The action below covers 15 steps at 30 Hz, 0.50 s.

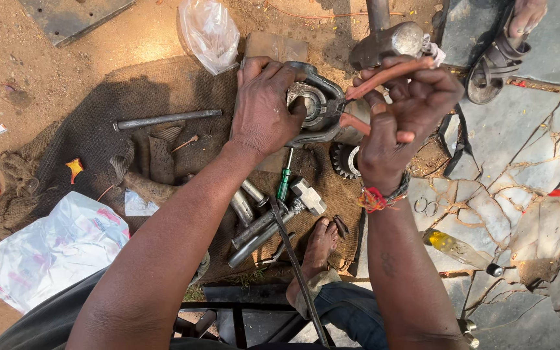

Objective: The person sits on the ground and uses pliers and a hammer to adjust a metal mechanical component. They repeatedly grip the part with pliers while another person strikes it with a hammer, then switch to using a screwdriver to manipulate internal components.

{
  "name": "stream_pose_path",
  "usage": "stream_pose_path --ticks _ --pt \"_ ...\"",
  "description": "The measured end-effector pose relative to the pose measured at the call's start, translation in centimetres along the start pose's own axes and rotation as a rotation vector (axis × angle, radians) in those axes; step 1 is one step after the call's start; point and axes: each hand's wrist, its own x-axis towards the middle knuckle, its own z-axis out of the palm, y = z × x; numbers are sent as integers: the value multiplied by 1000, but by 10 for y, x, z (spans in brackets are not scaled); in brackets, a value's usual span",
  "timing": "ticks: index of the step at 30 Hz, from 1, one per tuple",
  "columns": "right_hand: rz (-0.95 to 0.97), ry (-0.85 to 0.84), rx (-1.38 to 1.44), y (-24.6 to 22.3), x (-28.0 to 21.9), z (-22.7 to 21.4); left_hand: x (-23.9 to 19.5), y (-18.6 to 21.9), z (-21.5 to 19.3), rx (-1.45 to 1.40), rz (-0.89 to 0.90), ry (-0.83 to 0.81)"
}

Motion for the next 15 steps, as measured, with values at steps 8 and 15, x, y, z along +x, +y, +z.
stream_pose_path --ticks 8,15 --pt "28 56 19 -9 6 5 -1 0 2 2 3 6" --pt "-31 47 -46 -5 -2 4 -2 2 2 11 17 29"
